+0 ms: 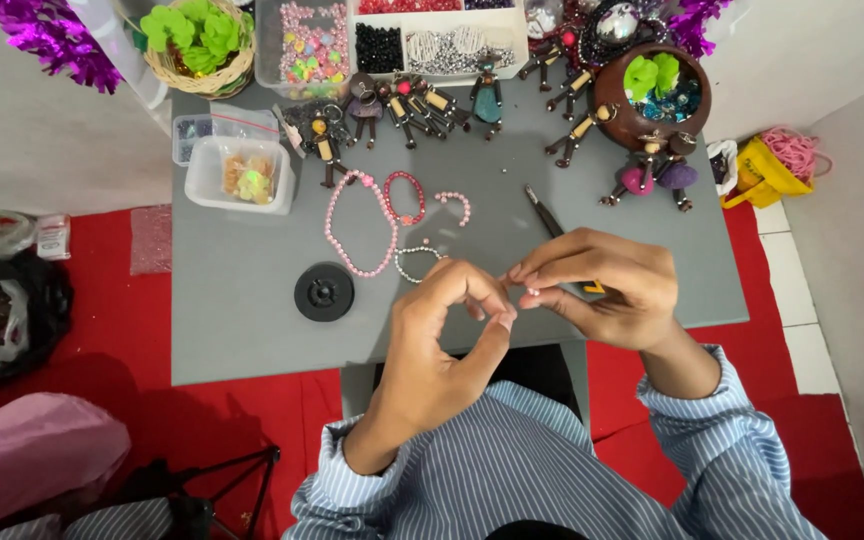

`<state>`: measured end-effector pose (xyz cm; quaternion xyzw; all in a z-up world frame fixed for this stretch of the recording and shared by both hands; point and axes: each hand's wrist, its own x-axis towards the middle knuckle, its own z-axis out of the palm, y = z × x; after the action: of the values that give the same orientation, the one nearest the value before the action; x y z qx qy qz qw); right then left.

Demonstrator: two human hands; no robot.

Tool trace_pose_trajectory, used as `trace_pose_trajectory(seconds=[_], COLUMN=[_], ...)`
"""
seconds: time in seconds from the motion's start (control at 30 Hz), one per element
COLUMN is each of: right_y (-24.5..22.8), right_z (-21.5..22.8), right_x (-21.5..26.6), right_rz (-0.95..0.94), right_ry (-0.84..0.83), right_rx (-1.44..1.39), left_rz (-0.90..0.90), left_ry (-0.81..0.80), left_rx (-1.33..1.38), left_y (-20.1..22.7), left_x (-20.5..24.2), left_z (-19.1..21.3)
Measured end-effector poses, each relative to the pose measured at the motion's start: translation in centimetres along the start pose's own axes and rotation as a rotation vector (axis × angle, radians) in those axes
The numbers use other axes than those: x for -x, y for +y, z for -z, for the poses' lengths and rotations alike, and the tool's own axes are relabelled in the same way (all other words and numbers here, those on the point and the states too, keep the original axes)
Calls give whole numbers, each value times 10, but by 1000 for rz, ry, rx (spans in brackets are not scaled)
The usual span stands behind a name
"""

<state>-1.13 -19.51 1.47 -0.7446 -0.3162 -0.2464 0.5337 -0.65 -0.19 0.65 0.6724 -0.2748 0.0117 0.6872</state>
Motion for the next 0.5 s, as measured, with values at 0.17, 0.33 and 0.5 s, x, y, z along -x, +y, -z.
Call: trace_pose_trajectory(seconds=[0.17, 0.33, 0.5], right_y=[-1, 1, 15], right_z=[0, 0, -2], right_x=[0, 2, 10], right_rz=[58, 42, -46], right_ry=[-14, -21, -12], right_rx=[102, 83, -76], left_rz=[11, 23, 34], left_ry=[11, 16, 7], left_rx=[-25, -17, 5], left_y=[0, -3, 2], left_x=[0, 1, 1], left_z=[0, -1, 0])
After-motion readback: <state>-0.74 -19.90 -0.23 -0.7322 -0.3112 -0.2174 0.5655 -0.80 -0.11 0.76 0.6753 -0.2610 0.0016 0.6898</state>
